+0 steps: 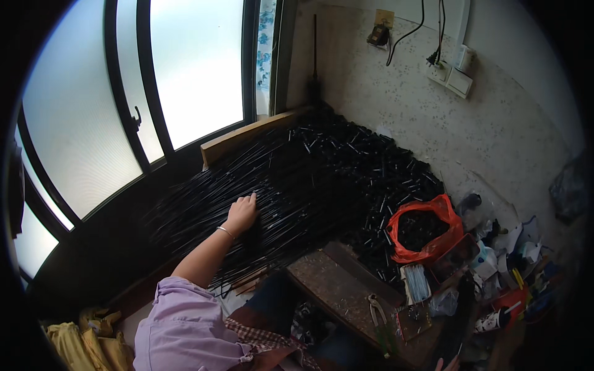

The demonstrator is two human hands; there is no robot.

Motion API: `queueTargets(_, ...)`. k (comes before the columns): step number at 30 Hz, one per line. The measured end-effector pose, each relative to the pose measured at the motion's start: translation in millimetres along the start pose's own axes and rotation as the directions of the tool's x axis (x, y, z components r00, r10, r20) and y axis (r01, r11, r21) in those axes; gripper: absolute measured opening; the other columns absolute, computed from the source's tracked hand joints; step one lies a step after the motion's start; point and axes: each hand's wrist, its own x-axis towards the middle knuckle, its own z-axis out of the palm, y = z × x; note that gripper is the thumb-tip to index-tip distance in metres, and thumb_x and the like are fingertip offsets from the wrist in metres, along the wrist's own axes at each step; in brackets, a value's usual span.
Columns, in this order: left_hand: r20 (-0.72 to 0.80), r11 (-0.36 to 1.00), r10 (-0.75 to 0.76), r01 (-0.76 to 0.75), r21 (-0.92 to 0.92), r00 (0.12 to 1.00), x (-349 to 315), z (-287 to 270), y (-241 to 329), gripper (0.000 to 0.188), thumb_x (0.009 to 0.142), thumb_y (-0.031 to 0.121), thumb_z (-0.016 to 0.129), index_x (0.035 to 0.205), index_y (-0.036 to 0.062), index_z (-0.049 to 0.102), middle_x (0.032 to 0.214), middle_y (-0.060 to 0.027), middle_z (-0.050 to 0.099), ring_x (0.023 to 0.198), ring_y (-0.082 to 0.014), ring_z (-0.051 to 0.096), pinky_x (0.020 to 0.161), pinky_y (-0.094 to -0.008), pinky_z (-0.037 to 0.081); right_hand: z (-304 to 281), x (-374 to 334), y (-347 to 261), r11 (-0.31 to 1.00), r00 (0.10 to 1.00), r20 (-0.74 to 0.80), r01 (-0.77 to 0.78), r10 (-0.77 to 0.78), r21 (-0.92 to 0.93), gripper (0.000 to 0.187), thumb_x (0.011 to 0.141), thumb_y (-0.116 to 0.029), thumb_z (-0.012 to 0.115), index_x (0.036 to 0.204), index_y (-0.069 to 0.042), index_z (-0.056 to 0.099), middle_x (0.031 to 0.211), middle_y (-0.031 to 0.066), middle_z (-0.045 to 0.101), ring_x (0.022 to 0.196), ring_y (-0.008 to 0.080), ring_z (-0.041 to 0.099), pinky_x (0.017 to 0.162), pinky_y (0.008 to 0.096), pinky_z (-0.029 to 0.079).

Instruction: Assembling and crimping components onto wire bundles at a workbench.

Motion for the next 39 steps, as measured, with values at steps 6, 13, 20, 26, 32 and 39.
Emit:
queueTargets(6,0.067,0.997,0.072,-0.071,-0.018,0.995,25,0,13,0.009,0.077,0.009,0.049,0.08,0.0026,0.054,0.087,-0.0119,0.056,0.083,-0.0274,0.056,0.064,-0.0355,0.049,14,-3,-54,0.982,0.979,-0.096,0.177,-0.182,-0.058,0.055,0.089,-0.045,0.04,0.125,-0.004,0.045,0.136,0.0165,0.033,0.128,0.032,0.025,0.104,0.0425,0.024)
queueTargets(13,0.029,0.99,0.023,-0.019,-0.14,0.999,34,-24,14,0.013,0.073,0.013,0.058,0.078,0.0022,0.051,0.076,-0.0128,0.058,0.073,-0.0296,0.058,0.062,-0.0384,0.049,71,-19,-160,0.574,0.58,-0.191,0.814,-0.792,0.092,0.036,0.068,-0.02,0.069,0.099,-0.005,0.06,0.12,0.0136,0.049,0.118,0.0339,0.038,0.094,0.0466,0.032)
queueTargets(20,0.05,0.969,-0.026,0.037,-0.245,0.998,18,-27,7,0.02,0.07,0.02,0.067,0.084,0.0062,0.06,0.089,-0.0119,0.055,0.084,-0.0292,0.055,0.073,-0.038,0.047,91,-18,-161,0.54,0.573,-0.176,0.817,-0.8,0.204,0.044,0.072,-0.019,0.064,0.113,-0.006,0.055,0.125,0.0136,0.046,0.115,0.0329,0.042,0.095,0.0433,0.034)
queueTargets(26,0.076,0.927,-0.082,0.104,-0.361,0.994,23,-34,20,0.022,0.068,0.017,0.068,0.079,0.0015,0.057,0.09,-0.0127,0.055,0.086,-0.0328,0.055,0.072,-0.039,0.048,94,-20,-158,0.548,0.586,-0.213,0.809,-0.782,0.213,0.043,0.074,-0.017,0.062,0.115,-0.006,0.053,0.126,0.0126,0.045,0.114,0.031,0.043,0.095,0.0423,0.034)
queueTargets(32,0.103,0.998,0.053,-0.05,-0.032,0.993,32,-2,14,0.014,0.076,0.008,0.048,0.086,0.0029,0.055,0.09,-0.0121,0.056,0.088,-0.0303,0.056,0.07,-0.0402,0.049,93,-18,-155,0.555,0.599,-0.254,0.8,-0.759,0.226,0.041,0.076,-0.018,0.06,0.114,-0.007,0.054,0.126,0.0109,0.046,0.115,0.028,0.044,0.094,0.0406,0.035)
queueTargets(39,-0.012,0.981,-0.073,0.069,-0.183,0.997,45,-79,61,0.041,0.082,0.04,0.055,0.08,-0.0004,0.048,0.074,-0.0211,0.06,0.074,-0.0357,0.059,0.062,-0.0448,0.047,89,-17,-153,0.55,0.59,-0.281,0.808,-0.757,0.212,0.038,0.078,-0.019,0.059,0.115,-0.007,0.054,0.126,0.0098,0.047,0.114,0.0268,0.044,0.093,0.0386,0.036)
